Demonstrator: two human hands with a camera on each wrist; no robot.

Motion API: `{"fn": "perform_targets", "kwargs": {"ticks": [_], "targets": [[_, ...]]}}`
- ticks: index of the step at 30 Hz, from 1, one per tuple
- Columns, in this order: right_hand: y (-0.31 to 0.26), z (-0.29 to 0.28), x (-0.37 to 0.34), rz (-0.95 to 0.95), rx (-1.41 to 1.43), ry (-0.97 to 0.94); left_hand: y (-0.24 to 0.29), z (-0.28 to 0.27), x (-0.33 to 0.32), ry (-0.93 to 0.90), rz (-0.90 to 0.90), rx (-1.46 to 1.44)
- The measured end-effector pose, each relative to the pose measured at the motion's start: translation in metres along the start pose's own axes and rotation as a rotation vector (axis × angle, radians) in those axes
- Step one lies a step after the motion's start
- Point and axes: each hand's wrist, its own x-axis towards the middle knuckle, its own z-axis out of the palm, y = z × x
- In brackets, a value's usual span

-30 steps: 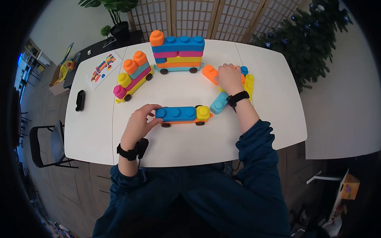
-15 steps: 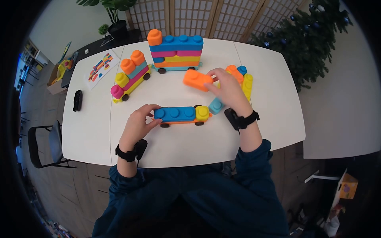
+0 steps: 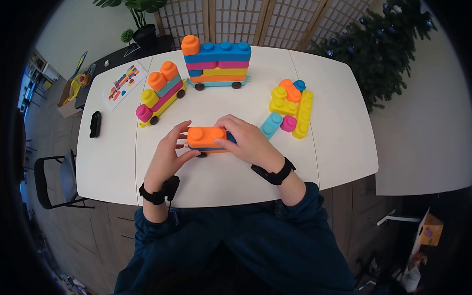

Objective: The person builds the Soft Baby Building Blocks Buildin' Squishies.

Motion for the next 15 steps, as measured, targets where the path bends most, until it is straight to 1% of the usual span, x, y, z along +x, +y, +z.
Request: {"fn": "perform_targets", "kwargs": {"ticks": [8, 10, 15], "targets": [[0.002, 0.011, 0.002, -0.068, -0.016, 0.042, -0.008, 0.0, 0.0, -0.013, 0.04, -0.062], [0.003, 0.014, 0.003, -0.12, -0.028, 0.105, -0.008, -0.001, 0.001, -0.017, 0.033, -0.066], [0.007, 0.019, 0.004, -0.121, -0.071, 0.103, -0.01, 0.0, 0.001, -0.005, 0.02, -0.083]]}}
